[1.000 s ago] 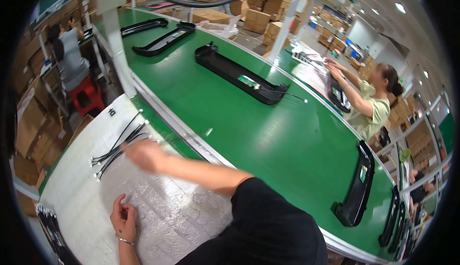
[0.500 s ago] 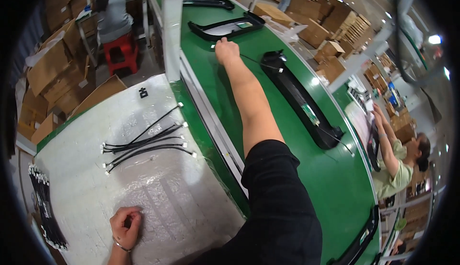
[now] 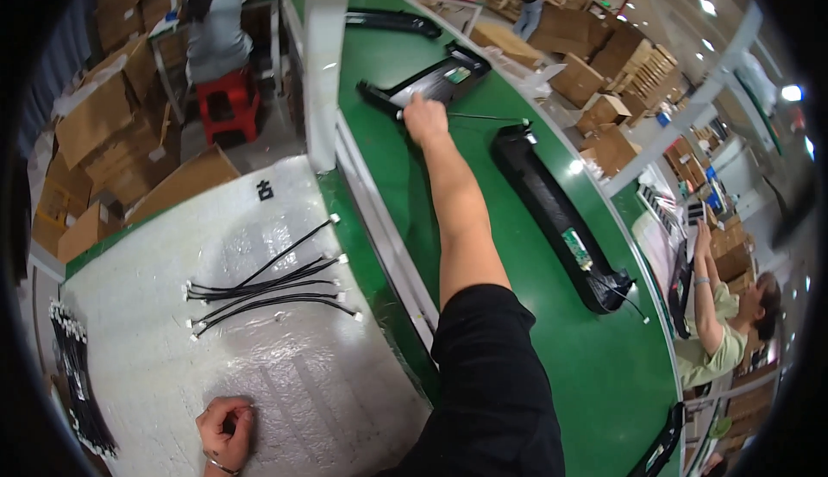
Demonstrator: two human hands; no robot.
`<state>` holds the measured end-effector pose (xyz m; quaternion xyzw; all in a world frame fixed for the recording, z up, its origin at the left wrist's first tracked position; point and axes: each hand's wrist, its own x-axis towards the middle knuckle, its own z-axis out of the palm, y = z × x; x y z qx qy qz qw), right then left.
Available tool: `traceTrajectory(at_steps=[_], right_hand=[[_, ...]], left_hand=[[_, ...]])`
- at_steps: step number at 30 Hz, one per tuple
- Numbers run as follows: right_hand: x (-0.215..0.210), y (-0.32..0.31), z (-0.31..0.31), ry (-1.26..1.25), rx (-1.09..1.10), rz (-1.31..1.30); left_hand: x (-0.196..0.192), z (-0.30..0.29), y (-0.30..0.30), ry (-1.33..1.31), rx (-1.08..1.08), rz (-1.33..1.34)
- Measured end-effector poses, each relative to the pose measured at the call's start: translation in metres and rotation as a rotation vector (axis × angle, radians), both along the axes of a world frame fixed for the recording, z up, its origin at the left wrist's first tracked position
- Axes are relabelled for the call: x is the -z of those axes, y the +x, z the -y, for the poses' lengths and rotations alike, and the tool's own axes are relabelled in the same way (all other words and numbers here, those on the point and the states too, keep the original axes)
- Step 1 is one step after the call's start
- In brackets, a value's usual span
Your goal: Connect wires to circuit boards and assemble electronic components on a factory production line.
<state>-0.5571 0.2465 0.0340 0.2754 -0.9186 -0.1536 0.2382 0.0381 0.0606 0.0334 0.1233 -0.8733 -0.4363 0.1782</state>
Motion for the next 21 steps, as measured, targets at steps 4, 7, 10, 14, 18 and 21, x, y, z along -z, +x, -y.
traceTrajectory(at_steps=[4,7,10,14,18,21], right_hand=[[-0.051,0.077,-0.057,-0.042,-0.147,-0.041],[-0.083,0.155,-0.090,-0.055,-0.349,0.005],[-0.109,0.261,-0.118,-0.040,-0.512,-0.041],[-0.140,0.420,-0.117,-0.057,-0.662,0.023],[-0.133,0.507,-0.092,-0.056,-0.825,-0.015],[-0.135,0.536,-0.077,-0.078,-0.991,-0.159]], left_hand=[[0.006,0.004,0.008,0.121,-0.072,-0.002],[0.001,-0.002,0.005,0.198,-0.012,0.072],[-0.013,-0.018,-0.023,0.652,0.263,0.112],[-0.053,-0.081,-0.072,1.298,0.735,-0.028],[-0.070,-0.104,-0.058,1.621,0.378,-0.081],[-0.068,-0.067,-0.012,1.460,0.156,-0.258]])
